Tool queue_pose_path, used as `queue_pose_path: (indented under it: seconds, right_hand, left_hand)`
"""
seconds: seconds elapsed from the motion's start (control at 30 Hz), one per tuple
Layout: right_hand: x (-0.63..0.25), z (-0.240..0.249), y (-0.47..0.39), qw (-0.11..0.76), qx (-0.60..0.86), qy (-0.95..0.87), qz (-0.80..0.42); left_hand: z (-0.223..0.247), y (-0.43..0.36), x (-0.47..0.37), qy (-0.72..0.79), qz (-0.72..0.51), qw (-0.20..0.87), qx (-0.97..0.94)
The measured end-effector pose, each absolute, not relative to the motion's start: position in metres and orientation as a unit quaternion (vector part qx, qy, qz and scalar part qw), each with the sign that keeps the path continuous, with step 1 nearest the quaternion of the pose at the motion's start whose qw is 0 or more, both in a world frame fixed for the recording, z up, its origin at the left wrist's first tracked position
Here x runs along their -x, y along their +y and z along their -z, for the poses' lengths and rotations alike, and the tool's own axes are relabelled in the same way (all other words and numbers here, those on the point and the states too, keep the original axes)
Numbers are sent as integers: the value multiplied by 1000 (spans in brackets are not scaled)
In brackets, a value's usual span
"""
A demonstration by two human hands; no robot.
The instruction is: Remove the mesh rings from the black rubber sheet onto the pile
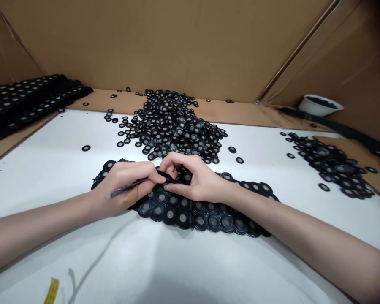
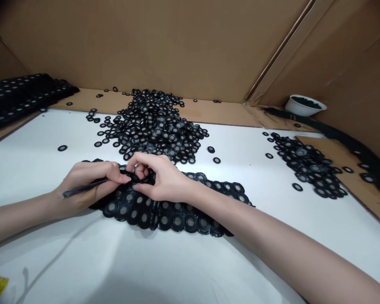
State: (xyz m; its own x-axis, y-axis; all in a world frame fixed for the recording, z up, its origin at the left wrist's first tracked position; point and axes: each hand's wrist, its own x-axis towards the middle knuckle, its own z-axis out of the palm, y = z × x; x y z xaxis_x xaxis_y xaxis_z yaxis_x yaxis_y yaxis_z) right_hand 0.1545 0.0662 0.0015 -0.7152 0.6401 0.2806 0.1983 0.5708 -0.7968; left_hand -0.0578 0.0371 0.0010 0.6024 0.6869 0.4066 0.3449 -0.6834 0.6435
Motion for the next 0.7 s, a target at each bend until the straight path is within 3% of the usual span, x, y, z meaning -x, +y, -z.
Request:
queue_pose_path:
  seconds: [0.7]
  right_hand:
    - [-153,-1,67,276,226,-868,-344]
  left_hand:
    - [-3,36,59,345,-312,251,-849]
